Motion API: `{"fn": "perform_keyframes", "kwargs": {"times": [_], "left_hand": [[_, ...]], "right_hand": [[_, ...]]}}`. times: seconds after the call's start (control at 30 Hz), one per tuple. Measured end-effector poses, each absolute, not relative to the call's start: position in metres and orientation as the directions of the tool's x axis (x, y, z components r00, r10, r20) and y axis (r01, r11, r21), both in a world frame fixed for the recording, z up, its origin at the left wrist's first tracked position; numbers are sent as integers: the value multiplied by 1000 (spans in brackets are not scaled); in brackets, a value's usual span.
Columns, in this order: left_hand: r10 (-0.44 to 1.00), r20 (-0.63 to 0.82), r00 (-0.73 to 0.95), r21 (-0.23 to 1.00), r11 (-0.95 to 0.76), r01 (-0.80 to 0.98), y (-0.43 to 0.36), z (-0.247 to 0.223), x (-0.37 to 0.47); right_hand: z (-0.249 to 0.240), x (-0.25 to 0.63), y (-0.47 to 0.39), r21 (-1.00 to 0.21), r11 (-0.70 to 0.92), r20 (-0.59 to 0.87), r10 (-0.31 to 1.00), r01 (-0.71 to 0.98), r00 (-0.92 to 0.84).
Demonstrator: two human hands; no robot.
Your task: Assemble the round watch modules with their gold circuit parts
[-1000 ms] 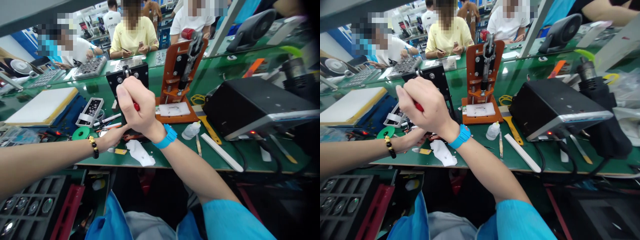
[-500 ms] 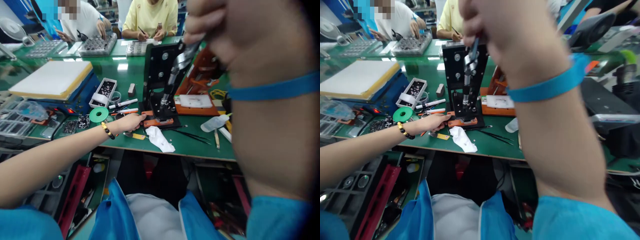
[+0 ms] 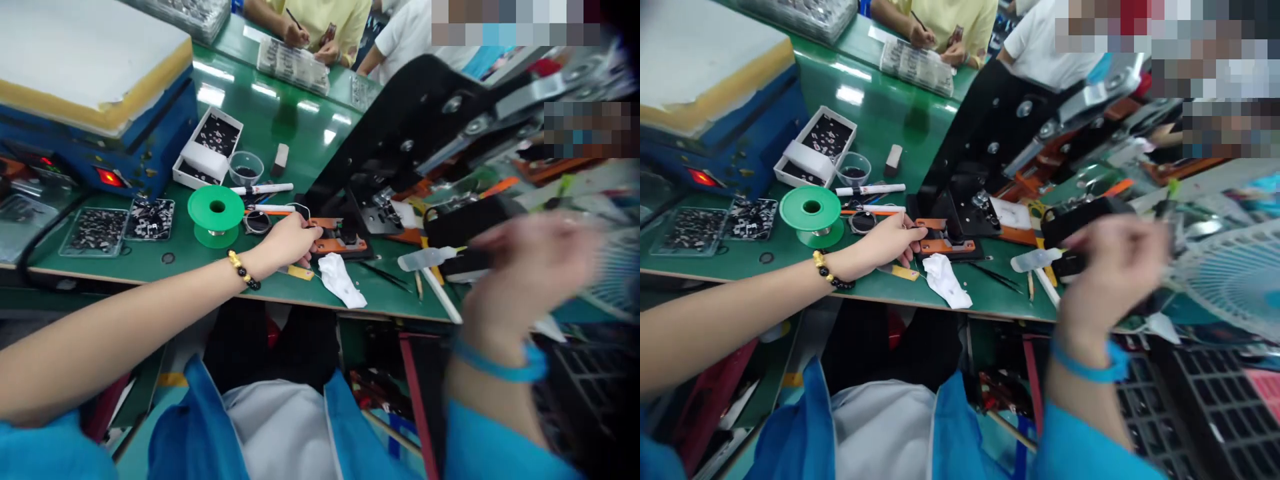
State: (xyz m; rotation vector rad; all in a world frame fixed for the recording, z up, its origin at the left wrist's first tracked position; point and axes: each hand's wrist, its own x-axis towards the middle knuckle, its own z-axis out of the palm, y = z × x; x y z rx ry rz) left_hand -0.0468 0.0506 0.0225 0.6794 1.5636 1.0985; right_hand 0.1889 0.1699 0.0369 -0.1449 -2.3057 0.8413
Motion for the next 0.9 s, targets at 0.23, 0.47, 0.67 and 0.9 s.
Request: {"fn": "perform_keyframes", "kwargs": {"times": [0.23, 0.47, 0.67, 0.9], "left_hand": [[863, -493, -115, 789, 387, -477, 53, 30, -50], [889, -453, -61, 777, 361, -516, 51, 42, -48], [901, -430, -67, 843, 373, -388, 25, 41, -26], [950, -259, -175, 960, 273, 56, -11, 36, 13]], "right_hand": [[-26, 161, 148, -469, 701, 391, 711, 537, -585], [-17, 152, 150, -548, 658, 378, 746, 517, -549], [-13, 165, 128, -572, 722, 459, 675, 389, -578], [-18, 197, 109, -722, 603, 293, 711, 339, -639]]}}
